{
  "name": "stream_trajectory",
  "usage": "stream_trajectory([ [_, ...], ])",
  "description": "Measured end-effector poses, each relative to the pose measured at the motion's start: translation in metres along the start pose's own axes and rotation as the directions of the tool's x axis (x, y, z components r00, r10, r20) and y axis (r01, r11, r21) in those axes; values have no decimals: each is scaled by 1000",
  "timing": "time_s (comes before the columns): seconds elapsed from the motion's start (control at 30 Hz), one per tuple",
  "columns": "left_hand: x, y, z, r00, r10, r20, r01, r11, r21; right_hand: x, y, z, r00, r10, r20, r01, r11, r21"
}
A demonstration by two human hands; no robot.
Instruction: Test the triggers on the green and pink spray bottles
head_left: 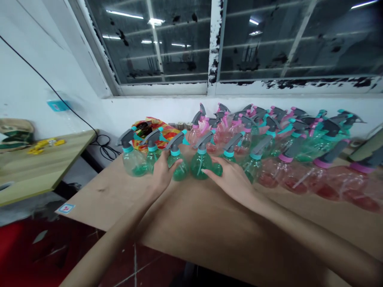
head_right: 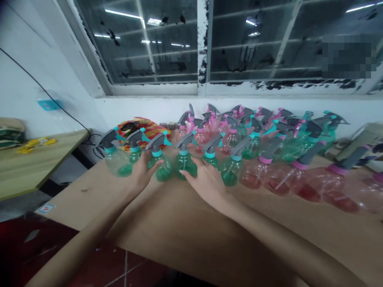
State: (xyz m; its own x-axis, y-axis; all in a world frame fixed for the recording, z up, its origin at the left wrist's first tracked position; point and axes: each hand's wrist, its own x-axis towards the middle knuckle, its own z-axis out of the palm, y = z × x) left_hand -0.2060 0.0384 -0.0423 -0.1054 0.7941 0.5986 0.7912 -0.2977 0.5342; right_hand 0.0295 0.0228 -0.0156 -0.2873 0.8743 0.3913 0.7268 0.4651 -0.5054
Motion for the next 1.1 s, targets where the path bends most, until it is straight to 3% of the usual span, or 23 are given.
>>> stream_trajectory([
  [0.17, 3, -1, 6, 1000, 10, 17, -9, 999, -39, 15, -6, 15, 998, -15, -68, 20, 997, 69],
  [0.4, -2, 10, -2, 1000, 9, 9, -9, 1000, -23, 32, -12, 31, 994, 105, -21, -102, 991, 86],
  [0.6, -39, 16, -29, 999, 4, -34, -6, 997, -74, 38, -15, 36, 992, 125, 5, -125, 991, 45],
  [0.77, -74, 14, -48, 996, -86, -29, 81, 988, -133, 36, -15, 39, 996, 80, -50, -79, 996, 30],
  [0.97, -87, 45, -66, 995, -85, 47, 93, 970, -223, 22, -21, 33, 999, 29, -41, -28, 999, 24],
  [1.1, -81, 67, -66, 983, -107, 152, 145, 954, -263, -1, -29, 22, 998, -59, 8, 58, 998, 23],
])
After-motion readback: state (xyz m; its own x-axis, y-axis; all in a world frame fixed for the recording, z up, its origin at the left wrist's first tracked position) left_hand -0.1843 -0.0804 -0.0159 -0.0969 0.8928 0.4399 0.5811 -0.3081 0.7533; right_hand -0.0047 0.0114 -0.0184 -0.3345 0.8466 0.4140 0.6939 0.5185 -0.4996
